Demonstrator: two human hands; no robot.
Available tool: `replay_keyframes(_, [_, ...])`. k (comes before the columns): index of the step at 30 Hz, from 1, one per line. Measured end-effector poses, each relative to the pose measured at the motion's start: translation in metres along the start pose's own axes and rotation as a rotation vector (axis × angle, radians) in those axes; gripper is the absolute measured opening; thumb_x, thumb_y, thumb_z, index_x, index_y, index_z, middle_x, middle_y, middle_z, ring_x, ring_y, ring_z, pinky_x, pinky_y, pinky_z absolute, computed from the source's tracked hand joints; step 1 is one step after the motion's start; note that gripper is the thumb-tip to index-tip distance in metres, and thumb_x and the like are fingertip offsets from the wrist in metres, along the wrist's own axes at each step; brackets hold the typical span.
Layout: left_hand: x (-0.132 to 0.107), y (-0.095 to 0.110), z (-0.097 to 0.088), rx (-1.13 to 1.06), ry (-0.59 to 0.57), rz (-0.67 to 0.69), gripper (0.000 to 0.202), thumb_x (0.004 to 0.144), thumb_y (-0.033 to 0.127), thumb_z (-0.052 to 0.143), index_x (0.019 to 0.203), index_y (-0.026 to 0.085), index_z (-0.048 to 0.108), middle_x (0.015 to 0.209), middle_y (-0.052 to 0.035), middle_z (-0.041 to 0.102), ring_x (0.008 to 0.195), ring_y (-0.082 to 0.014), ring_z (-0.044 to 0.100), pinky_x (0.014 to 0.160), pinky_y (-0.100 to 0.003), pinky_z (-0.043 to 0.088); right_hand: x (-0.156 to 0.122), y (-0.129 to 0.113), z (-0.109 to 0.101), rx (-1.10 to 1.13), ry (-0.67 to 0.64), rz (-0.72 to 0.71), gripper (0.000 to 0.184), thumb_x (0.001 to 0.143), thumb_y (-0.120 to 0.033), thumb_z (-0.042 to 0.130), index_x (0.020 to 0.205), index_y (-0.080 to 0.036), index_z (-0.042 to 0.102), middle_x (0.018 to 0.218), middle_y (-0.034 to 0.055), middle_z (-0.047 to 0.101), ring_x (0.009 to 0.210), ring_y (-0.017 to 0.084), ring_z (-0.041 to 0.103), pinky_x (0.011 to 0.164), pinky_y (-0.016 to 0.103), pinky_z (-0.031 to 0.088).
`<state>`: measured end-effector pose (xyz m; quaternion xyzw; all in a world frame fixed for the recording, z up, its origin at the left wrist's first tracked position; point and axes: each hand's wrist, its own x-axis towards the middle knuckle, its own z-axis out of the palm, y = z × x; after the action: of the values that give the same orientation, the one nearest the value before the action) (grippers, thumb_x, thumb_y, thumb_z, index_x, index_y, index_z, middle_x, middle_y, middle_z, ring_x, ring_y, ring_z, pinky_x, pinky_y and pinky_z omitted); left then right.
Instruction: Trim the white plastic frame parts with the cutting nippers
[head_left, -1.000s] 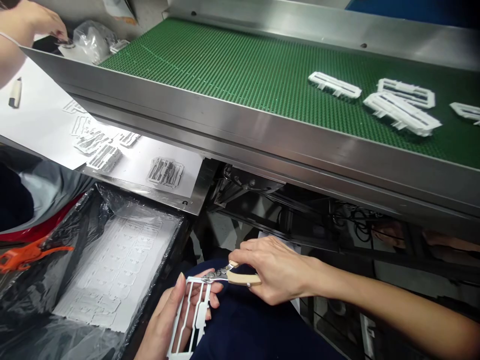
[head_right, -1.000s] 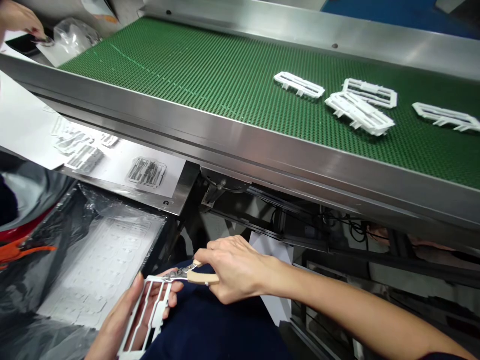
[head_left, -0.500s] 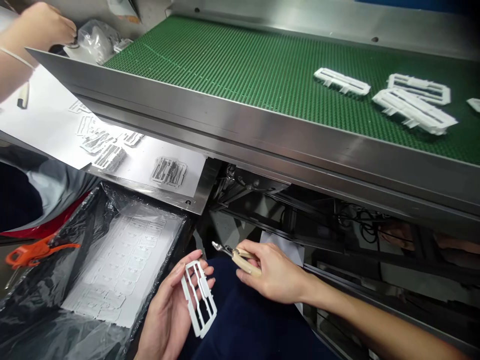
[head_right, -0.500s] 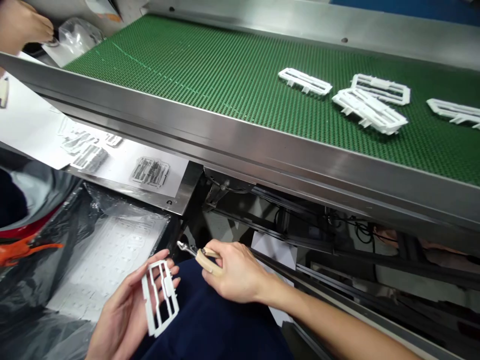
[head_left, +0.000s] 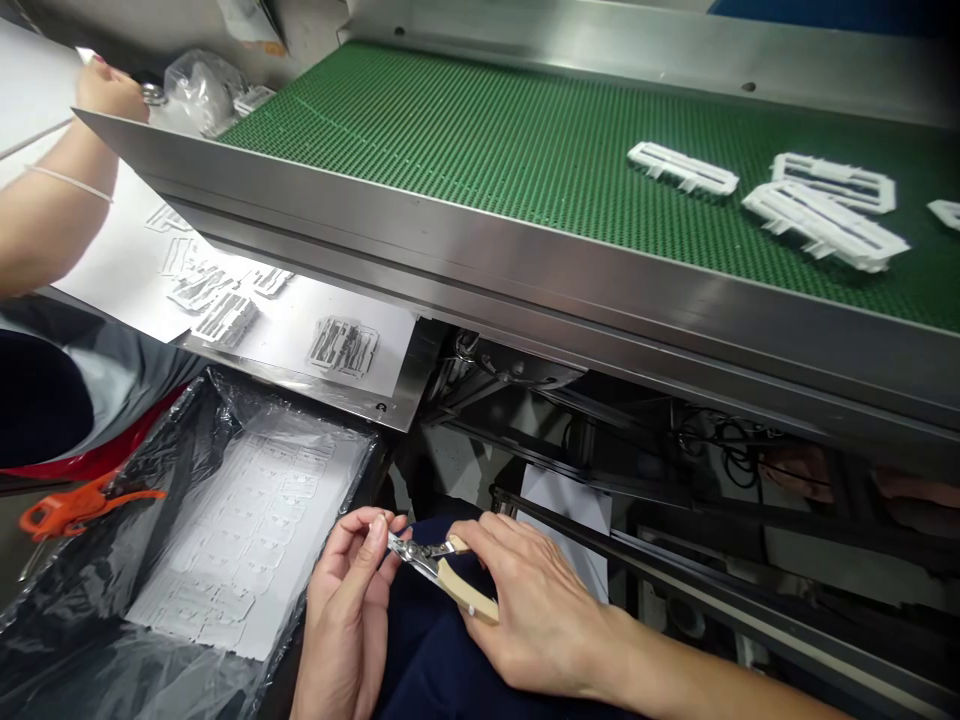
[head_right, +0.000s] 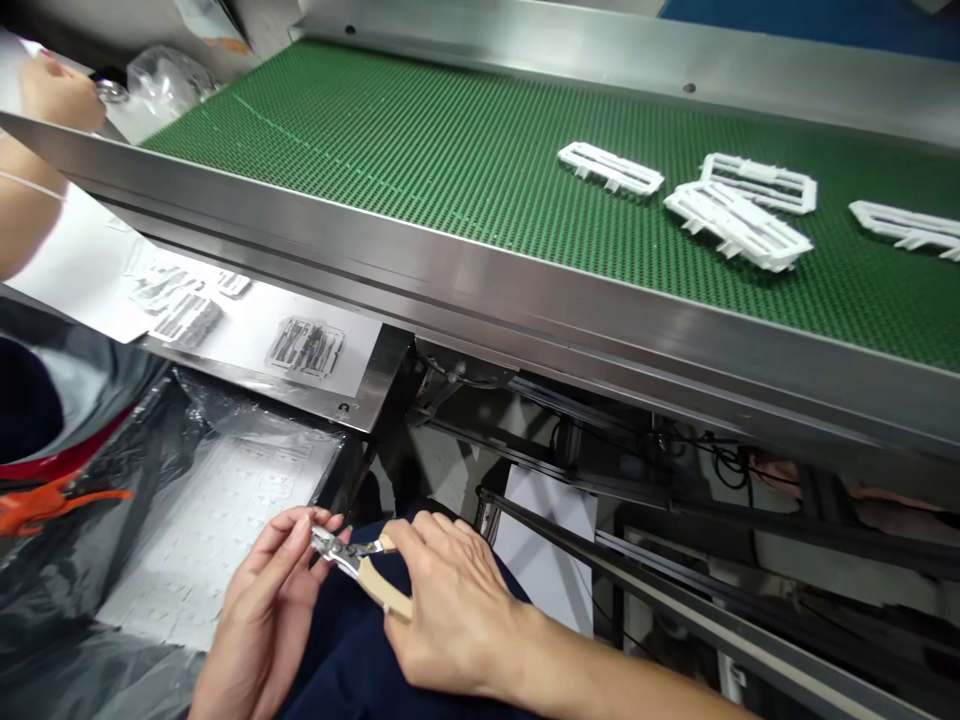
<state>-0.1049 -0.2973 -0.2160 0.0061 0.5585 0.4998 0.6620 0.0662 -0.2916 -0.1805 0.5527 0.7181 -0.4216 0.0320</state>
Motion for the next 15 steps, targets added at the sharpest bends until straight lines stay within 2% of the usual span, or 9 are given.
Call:
replay_keyframes(5, [-0.0007, 0.0002, -0.0006, -0.004, 0.015, 0.026, 0.021, 0.071, 0.029, 0.080, 0.085, 0.019, 0.068, 0.090, -0.0016, 0.063, 0.097, -0.0181, 0.058, 0.086, -0.028, 0.051, 0.0027, -0.0007, 0.0002, -0.042, 0.008, -0.028, 0.032, 0.074, -0.025, 0.052, 0.106, -0.023, 0.054, 0.091, 0.0027, 0.058, 0.080, 0.019, 0.053, 0.073, 0.030, 0.038])
replay_keyframes(9, [0.0003, 0.0013, -0.0028, -0.012, 0.021, 0.030, 0.022, 0.070, 0.029, 0.081, 0.085, 0.019, 0.068, 0.090, -0.0015, 0.063, 0.098, -0.0181, 0.058, 0.086, -0.028, 0.051, 0.0041, -0.0014, -0.0011, -0.089, 0.013, -0.039, 0.023, 0.074, -0.025, 0.051, 0.096, -0.024, 0.054, 0.083, 0.0010, 0.057, 0.072, 0.018, 0.052, 0.064, 0.029, 0.034])
replay_keyframes(12, [-0.0001, 0.0018, -0.0019, -0.020, 0.025, 0.019, 0.020, 0.072, 0.028, 0.080, 0.085, 0.019, 0.067, 0.091, -0.0012, 0.062, 0.099, -0.0176, 0.058, 0.088, -0.028, 0.050, 0.0040, -0.0046, -0.0042, -0.089, 0.004, -0.041, 0.016, 0.073, -0.023, 0.050, 0.089, -0.024, 0.053, 0.075, -0.0010, 0.055, 0.063, 0.016, 0.048, 0.057, 0.028, 0.029])
replay_keyframes(15, [0.0010, -0.0018, -0.0017, -0.028, 0.026, 0.007, 0.017, 0.075, 0.027, 0.077, 0.086, 0.020, 0.066, 0.091, -0.0012, 0.063, 0.098, -0.0170, 0.058, 0.088, -0.029, 0.051, 0.0087, -0.0068, -0.0076, 0.023, -0.032, -0.008, 0.008, 0.071, -0.021, 0.052, 0.079, -0.022, 0.050, 0.066, -0.0029, 0.050, 0.056, 0.013, 0.040, 0.055, 0.027, 0.026])
